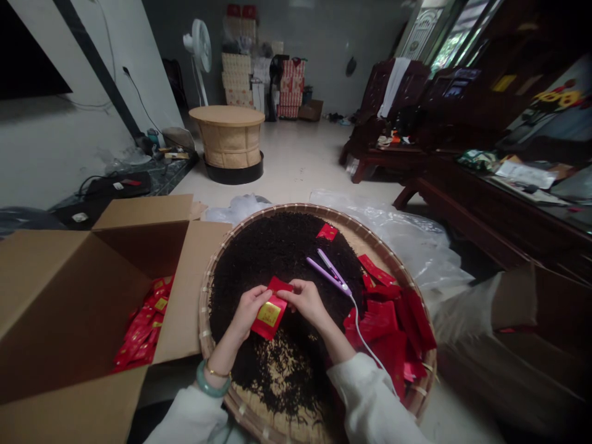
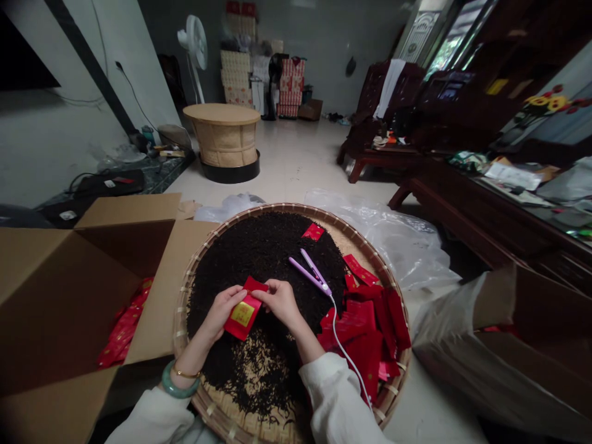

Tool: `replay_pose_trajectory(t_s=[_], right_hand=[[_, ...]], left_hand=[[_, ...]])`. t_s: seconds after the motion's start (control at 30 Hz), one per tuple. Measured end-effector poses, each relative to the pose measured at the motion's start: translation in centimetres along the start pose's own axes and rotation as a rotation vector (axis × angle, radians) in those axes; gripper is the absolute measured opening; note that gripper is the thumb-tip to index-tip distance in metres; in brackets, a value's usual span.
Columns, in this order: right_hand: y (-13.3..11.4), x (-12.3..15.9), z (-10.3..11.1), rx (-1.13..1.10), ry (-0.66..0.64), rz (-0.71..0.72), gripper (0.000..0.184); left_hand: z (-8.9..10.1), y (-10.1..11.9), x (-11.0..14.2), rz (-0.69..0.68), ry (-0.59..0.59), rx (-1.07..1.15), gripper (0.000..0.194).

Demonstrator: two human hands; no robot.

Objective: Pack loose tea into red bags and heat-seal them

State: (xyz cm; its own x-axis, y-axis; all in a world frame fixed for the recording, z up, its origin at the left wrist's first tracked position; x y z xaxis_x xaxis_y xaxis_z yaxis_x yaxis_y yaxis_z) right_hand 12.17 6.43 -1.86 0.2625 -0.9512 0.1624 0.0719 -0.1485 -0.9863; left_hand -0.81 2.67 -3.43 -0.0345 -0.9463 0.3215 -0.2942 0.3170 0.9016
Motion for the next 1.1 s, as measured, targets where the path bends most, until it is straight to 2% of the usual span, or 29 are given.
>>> replay_pose_trajectory(t_s=[0.17, 0.23, 0.3, 0.37, 0.4, 0.43, 0.5, 0.57, 0.67, 0.73, 0.8, 0.87, 0.93, 1.0, 1.1], right_hand=[[-0.2, 0.5, -0.7, 0.100, -0.038, 0.038, 0.030], [-0.8, 0.4, -0.2, 0.172, -0.027, 0.108, 0.030], [-2.1, 0.2, 1.7, 0.284, 0.096, 0.261, 0.029], [-3.5, 0.3, 4.7, 0.431, 0.302, 0.431, 0.028], [-3.9, 0.3, 6.1, 0.511, 0.396, 0.472, 0.030], [-3.9, 0.2, 7.2, 0.570, 0.442, 0.478, 0.032], [-3.7, 0.0, 8.3, 0.611, 0.444, 0.474, 0.031], [-3.8, 0.2, 8.1, 0.565, 0.396, 0.497, 0.027], [-5.2, 1.1, 5.9, 0.471, 0.241, 0.557, 0.025], [-6.0, 1.3, 3.5, 0.474, 0.003, 0.536, 0.025], [-6.3, 1.5, 1.3, 0.498, -0.257, 0.455, 0.023], [-6.4, 1.7, 0.3, 0.506, -0.442, 0.363, 0.021], [-6.5, 1.7, 0.4, 0.462, -0.477, 0.291, 0.020], [-6.7, 1.5, 1.0, 0.406, -0.430, 0.243, 0.018], [-6.1, 1.5, 1.2, 0.435, -0.448, 0.175, 0.018]], left_hand=[[-1.6, -0.6, 0.6, 0.086, -0.168, -0.062, 0.051], [-1.6, -0.8, 0.7, 0.109, -0.162, -0.082, 0.052], [-1.3, -1.0, 0.7, 0.129, -0.121, -0.072, 0.051], [-1.0, -1.1, 0.7, 0.152, -0.090, -0.051, 0.051], [-0.9, -1.2, 0.7, 0.160, -0.077, -0.041, 0.052], [-0.8, -1.2, 0.7, 0.163, -0.068, -0.033, 0.052], [-0.8, -1.2, 0.6, 0.151, -0.064, -0.038, 0.052], [-0.9, -1.0, 0.5, 0.115, -0.079, -0.101, 0.049], [-1.3, -0.4, 0.4, 0.001, -0.128, -0.286, 0.050], [-1.6, 0.1, 0.5, -0.089, -0.155, -0.397, 0.057], [-1.9, 0.5, 0.6, -0.167, -0.177, -0.474, 0.069], [-2.2, 0.7, 0.9, -0.224, -0.206, -0.542, 0.082], [-2.5, 0.7, 1.0, -0.253, -0.241, -0.599, 0.091], [-2.6, 0.7, 1.2, -0.257, -0.260, -0.625, 0.095], [-2.8, 0.8, 1.3, -0.230, -0.277, -0.623, 0.101]])
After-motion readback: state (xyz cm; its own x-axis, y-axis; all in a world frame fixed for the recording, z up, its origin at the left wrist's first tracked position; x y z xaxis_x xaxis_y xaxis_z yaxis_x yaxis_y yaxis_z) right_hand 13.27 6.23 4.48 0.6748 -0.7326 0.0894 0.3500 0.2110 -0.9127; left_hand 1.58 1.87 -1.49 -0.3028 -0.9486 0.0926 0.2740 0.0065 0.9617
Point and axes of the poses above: each hand's wrist, its own x-axis away from the middle knuckle, its own z-axis out of the back of the hand, y = z × x, the point moved 8 cm from there along -x, towards the middle knuckle, and after that the axes turned 1 degree about z, right-handed, at the moved point
